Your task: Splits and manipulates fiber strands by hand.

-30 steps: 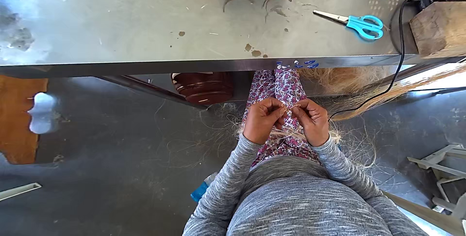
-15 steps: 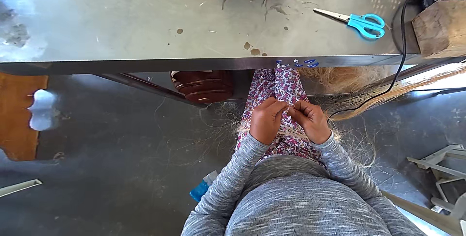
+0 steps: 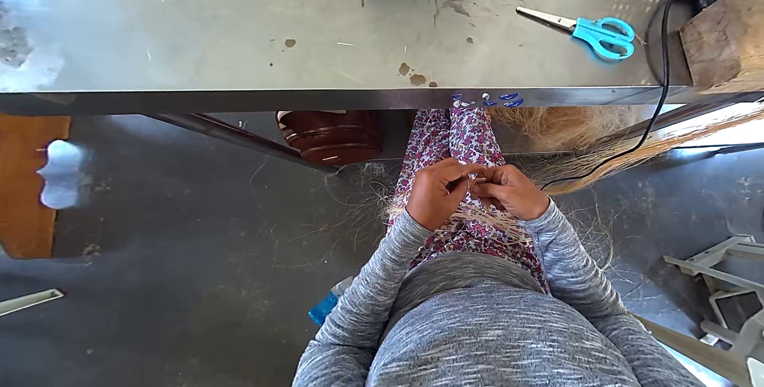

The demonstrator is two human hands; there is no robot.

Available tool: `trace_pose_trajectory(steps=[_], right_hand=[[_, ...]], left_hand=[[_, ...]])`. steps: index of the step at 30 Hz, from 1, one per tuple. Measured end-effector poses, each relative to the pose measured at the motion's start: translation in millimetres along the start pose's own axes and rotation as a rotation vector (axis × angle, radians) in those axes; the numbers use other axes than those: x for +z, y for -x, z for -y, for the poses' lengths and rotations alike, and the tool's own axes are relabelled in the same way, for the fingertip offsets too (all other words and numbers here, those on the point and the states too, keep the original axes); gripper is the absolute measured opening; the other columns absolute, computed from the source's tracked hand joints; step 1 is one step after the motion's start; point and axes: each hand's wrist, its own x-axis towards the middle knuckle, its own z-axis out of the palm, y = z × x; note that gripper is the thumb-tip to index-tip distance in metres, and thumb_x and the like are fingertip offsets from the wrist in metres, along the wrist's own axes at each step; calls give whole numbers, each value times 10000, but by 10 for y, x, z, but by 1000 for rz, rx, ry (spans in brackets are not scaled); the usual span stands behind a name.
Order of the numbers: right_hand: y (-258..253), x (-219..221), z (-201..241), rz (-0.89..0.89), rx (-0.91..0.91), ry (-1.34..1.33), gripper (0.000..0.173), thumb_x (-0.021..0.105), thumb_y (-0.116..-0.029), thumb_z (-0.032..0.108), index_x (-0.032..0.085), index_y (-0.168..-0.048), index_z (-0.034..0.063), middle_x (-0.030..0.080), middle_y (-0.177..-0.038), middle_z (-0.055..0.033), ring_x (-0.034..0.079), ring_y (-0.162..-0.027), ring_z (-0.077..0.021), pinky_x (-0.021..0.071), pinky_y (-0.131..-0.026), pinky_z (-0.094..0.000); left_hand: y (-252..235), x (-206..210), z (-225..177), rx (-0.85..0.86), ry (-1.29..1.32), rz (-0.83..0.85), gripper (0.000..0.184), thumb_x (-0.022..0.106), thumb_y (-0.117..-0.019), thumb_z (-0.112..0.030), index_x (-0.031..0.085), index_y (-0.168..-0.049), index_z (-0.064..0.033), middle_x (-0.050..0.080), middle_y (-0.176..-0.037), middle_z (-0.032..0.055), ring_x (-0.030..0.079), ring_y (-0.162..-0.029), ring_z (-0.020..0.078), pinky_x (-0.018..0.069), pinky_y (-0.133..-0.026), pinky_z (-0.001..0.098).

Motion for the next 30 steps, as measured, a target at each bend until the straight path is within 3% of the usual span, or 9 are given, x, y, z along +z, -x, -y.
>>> trace_pose_trajectory(steps=[3, 9, 12, 14, 17, 19, 23, 30], right_hand=[[-9, -3, 27, 16, 40, 32, 141, 562, -974, -61, 703, -965, -54, 598, -623, 15, 429, -459, 22, 365, -440, -142], [-23, 2, -51, -17, 5, 67, 178, 586, -966, -16, 663, -809, 10, 562, -585, 28, 427, -447, 10, 348, -430, -148], [8, 40, -138, -142, -118, 104, 21, 667, -929, 0, 646, -932, 3, 558, -606, 18, 444, -468, -5, 375, -456, -161], [20, 80, -213, -254, -236, 122, 157, 693, -905, 25, 642, -1050, -8, 503, -575, 31, 414, -458, -12, 363, -458, -173], [17, 150, -301, -389, -423, 165, 228, 680, -913, 28, 639, -1129, -29, 538, -612, 33, 456, -486, 7, 407, -475, -151], [9, 185, -331, -463, -486, 239, 156, 658, -925, 25, 674, -1067, -39, 583, -630, 14, 475, -497, 19, 420, -485, -140], [14, 197, -344, -533, -493, 365, 118, 631, -944, 31, 694, -1023, -31, 623, -653, -27, 515, -509, -6, 450, -492, -159], [41, 190, -282, -492, -456, 299, 121, 611, -930, 17, 681, -1017, -28, 581, -625, 15, 475, -500, 27, 411, -478, -134]], left_hand=[[0, -10, 3, 0, -14, 48, 248, 625, -873, 66, 785, -1050, 0, 659, -816, 86, 593, -682, 68, 512, -634, 191], [34, 59, 33, -89, 36, -11, 186, 627, -868, 75, 777, -960, 15, 674, -853, 89, 612, -709, 46, 520, -651, 168], [29, 69, 34, -241, 87, -61, 160, 643, -893, 52, 769, -983, 11, 702, -894, 73, 616, -688, 18, 527, -643, 165], [17, 65, 37, -326, 146, -78, 148, 648, -898, 41, 762, -986, 11, 707, -875, 54, 607, -640, 10, 527, -602, 169], [22, 74, 28, -375, 184, -63, 124, 678, -900, 43, 754, -995, 20, 713, -855, 51, 594, -594, 16, 523, -564, 182], [44, 95, 4, -370, 185, -51, 108, 684, -901, 57, 741, -990, 33, 700, -814, 59, 568, -554, 24, 498, -523, 183], [50, 108, -1, -384, 278, -75, 112, 673, -899, 40, 742, -987, 28, 710, -787, 17, 594, -572, 0, 517, -540, 170], [56, 109, -3, -409, 476, -110, 140, 632, -889, 90, 709, -975, 12, 697, -769, -25, 597, -586, -6, 513, -544, 162]])
